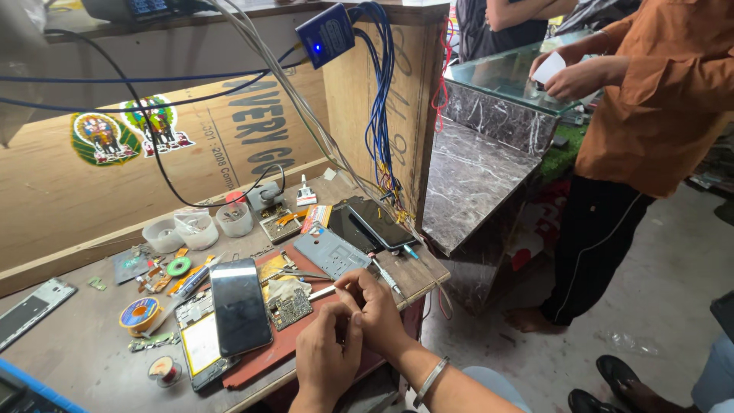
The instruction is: The person holds and tests a smartphone, then opens its back cover and works on the internal components with a screwdriver. They reassemble the phone, power it on, and hold it while the boot screen appears.
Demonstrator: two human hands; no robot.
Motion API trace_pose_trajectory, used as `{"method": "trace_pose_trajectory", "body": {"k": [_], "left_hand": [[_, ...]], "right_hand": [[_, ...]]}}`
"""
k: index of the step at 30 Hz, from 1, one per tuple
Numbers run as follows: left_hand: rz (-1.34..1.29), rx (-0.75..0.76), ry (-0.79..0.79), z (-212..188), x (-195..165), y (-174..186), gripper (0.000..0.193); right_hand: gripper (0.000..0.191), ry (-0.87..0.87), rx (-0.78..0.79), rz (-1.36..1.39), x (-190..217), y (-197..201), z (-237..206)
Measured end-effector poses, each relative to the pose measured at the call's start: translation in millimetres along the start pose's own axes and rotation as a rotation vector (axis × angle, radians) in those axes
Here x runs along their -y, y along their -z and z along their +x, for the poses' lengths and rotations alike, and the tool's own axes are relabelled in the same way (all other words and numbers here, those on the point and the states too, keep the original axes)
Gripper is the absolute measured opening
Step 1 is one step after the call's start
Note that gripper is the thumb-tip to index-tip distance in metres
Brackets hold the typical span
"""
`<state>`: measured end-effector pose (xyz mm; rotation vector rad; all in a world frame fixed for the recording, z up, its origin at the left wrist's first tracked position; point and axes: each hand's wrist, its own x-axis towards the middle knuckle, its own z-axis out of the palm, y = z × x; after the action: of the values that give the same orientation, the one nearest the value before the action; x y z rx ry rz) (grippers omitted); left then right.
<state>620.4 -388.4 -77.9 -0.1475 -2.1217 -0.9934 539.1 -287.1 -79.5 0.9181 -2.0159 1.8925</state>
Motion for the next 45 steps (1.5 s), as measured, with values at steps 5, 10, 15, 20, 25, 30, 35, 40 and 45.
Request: {"method": "trace_pose_trajectory", "body": {"k": [5,10,15,20,25,30,35,40,45], "left_hand": [[-0.016,0.003,-0.009,3.1,12.6,2.6,0.018],[-0.057,0.019,0.004,0.9,19.7,2.5,0.015],[-0.116,0.033,0.015,-2.5,27.2,-3.2,0.014],[-0.131,0.027,0.017,-4.5,37.5,-9.4,0.015],[-0.131,0.036,0.020,-4.8,44.6,-13.6,0.016],[-0.173,0.019,-0.043,-4.2,45.3,-13.5,0.018],[-0.172,0.039,-0.008,-3.6,45.8,-15.0,0.018],[-0.157,0.049,0.011,-3.7,46.9,-15.3,0.017],[-0.150,0.049,0.007,-4.0,46.9,-15.2,0.017]], "right_hand": [[0.009,-0.101,0.002,-0.001,-7.8,-9.8,4.6],[0.011,-0.027,0.037,-0.018,-9.7,-11.1,7.6],[0.011,-0.095,0.060,-0.024,-10.0,-10.6,13.2],[0.011,-0.091,0.069,-0.015,-9.4,-10.0,18.1],[0.010,-0.085,0.095,-0.037,-7.8,-9.0,22.0],[0.009,-0.081,0.109,-0.033,-7.0,-7.6,24.7],[0.009,-0.101,0.113,-0.004,-10.7,-7.0,25.7],[0.009,-0.125,0.121,0.018,-12.6,-7.6,25.8],[0.009,-0.116,0.129,0.019,-12.2,-6.9,25.5]]}}
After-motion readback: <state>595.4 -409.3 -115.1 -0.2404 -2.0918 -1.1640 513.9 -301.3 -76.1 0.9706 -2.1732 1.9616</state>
